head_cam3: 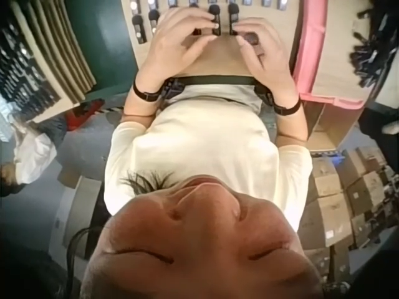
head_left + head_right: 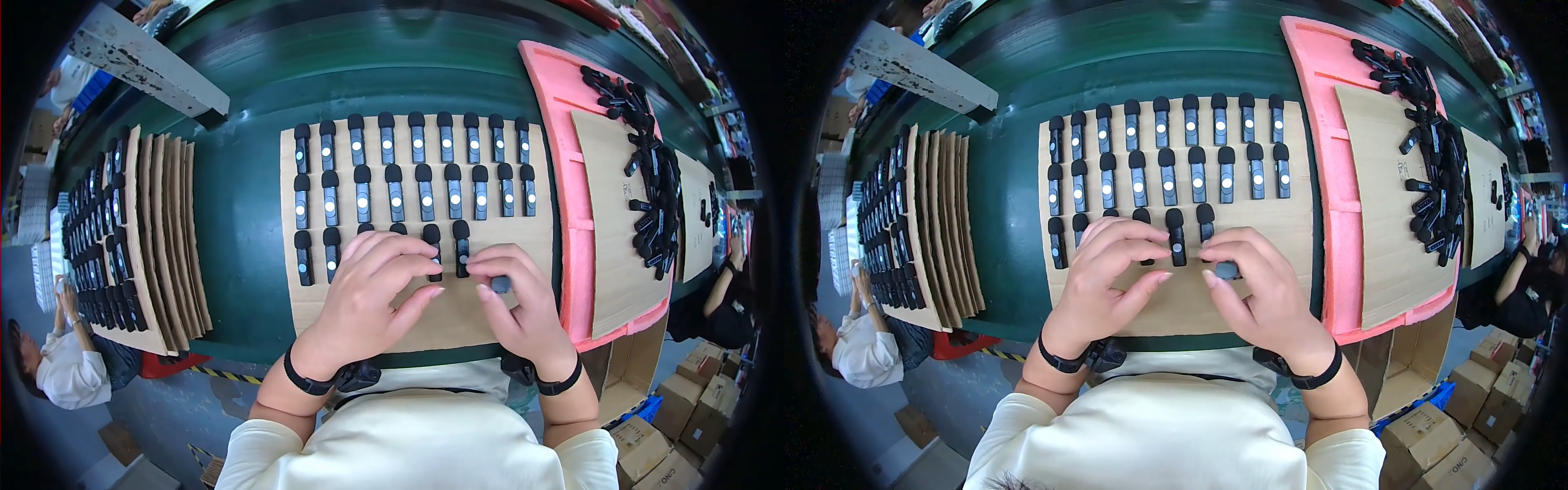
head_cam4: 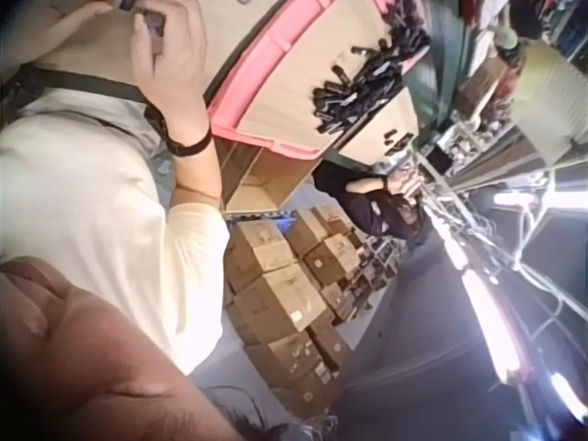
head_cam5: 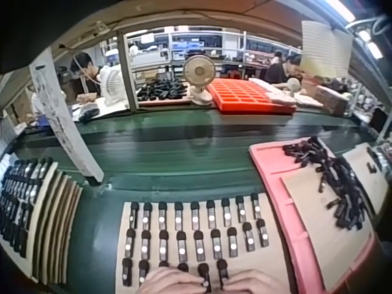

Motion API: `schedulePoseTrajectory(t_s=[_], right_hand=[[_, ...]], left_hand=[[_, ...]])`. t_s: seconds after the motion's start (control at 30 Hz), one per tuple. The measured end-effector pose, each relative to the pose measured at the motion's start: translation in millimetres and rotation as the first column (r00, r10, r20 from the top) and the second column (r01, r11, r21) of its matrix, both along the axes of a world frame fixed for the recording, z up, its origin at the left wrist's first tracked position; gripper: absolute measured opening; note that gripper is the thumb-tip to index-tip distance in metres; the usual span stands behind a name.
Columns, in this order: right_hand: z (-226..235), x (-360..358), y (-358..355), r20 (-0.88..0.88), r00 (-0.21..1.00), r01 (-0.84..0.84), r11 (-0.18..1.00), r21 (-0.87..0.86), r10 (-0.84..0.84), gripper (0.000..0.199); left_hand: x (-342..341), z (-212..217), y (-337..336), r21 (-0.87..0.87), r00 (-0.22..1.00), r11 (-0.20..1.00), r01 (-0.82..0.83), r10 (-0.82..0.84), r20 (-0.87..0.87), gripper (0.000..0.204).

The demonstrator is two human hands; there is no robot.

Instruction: The person picks up a microphone and a foam cover, pushes the cover onto the microphone, and places it on a cardboard sheet. After repeating this to fill the sheet, the person moves a pink tray and places a new cardboard sheet over the microphones.

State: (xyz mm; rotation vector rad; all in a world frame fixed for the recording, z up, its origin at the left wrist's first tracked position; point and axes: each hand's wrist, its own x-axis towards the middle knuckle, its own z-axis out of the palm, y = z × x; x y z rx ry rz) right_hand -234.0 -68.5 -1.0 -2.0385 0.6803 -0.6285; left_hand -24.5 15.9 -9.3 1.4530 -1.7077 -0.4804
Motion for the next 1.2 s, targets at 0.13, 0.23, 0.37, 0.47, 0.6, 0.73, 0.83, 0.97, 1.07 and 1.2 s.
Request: schedulePoseTrajectory(t_s=[0.13,0.23,0.37,0.47,0.6,0.73,0.83,0.97,1.07,1.2], right_hand=[[-2,14,-1,0.265,0.963,-0.096,0.977,0.188,0.044,0.03],[-2,30,8,0.383,0.924,-0.155,0.923,0.351,0.01,0.035],[-5,30,12,0.417,0.909,-0.154,0.919,0.363,-0.013,0.035],[-6,23,13,0.382,0.924,-0.101,0.938,0.332,-0.036,0.033],[-4,14,9,0.313,0.948,-0.033,0.968,0.249,-0.048,0.031],[-3,14,4,0.268,0.963,-0.044,0.998,0.035,0.033,0.033],[-1,15,3,0.266,0.963,-0.028,0.997,-0.067,0.045,0.033],[4,17,3,0.246,0.968,-0.023,0.991,-0.131,0.055,0.034],[9,20,5,0.204,0.979,0.008,0.987,-0.16,0.025,0.035],[7,21,6,0.203,0.979,0.04,0.977,-0.209,0.004,0.039]], left_hand=[[-2,0,0,-0.031,0.984,0.998,0.062,-0.066,-0.166,0.028],[-10,5,4,0.024,0.894,0.996,0.089,-0.069,-0.442,0.031],[-5,-6,7,-0.071,0.871,0.996,0.053,-0.081,-0.485,0.035],[1,0,7,-0.086,0.89,0.995,0.054,-0.087,-0.448,0.032],[2,2,7,-0.097,0.901,0.993,0.06,-0.096,-0.423,0.03],[1,-1,8,-0.085,0.901,0.994,0.062,-0.092,-0.424,0.03],[1,1,7,-0.052,0.906,0.996,0.069,-0.084,-0.415,0.03],[-1,3,6,-0.021,0.924,0.997,0.074,-0.077,-0.374,0.03],[-1,2,4,-0.066,0.937,0.996,0.06,-0.079,-0.339,0.03],[-1,-1,3,-0.12,0.948,0.992,0.049,-0.083,-0.308,0.029]])
